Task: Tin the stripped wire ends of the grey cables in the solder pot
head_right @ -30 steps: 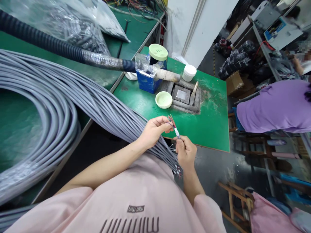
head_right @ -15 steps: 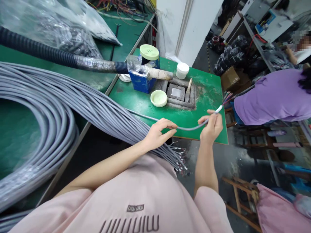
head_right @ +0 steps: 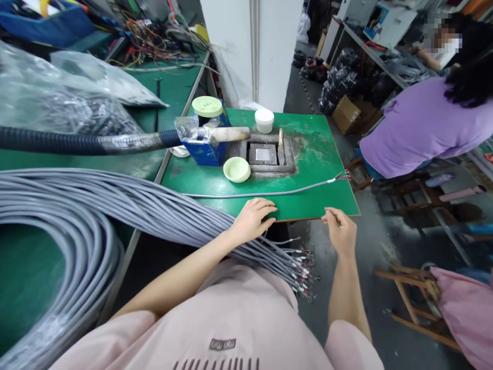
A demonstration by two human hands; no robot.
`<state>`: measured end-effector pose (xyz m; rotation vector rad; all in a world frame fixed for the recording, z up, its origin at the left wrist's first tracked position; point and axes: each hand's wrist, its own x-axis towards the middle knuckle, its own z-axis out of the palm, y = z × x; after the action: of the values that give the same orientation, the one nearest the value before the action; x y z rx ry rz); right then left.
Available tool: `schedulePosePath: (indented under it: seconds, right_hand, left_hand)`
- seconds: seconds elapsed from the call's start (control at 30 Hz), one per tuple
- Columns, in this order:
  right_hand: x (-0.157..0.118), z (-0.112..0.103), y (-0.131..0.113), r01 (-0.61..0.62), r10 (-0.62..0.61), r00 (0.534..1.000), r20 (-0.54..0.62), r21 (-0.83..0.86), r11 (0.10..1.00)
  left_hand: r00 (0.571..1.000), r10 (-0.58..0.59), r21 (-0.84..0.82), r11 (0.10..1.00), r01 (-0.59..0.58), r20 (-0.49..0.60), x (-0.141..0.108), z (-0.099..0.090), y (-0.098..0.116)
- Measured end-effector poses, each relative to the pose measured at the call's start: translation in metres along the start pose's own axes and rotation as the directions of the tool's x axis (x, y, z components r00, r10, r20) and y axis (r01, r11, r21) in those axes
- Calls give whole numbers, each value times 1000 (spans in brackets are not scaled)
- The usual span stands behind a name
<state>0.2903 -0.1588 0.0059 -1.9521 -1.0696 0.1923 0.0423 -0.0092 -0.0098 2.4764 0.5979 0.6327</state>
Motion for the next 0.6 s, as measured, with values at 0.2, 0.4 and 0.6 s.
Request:
schedulePosePath:
  seconds: [0.2,0.4,0.6]
  right_hand:
    - [-50,10,2,-104,89,946,313,33,994]
    - [-42,31,-5,42,-35,957,287,-16,999]
    - [3,33,-14,199,-186,948,259,-27,980]
  left_hand:
    - [999,-39,26,999,38,35,1,1,0]
    - [997,-63,27,998,62,43,4,1,2]
    - [997,-56,-49,997,53,-61,-1,2,0]
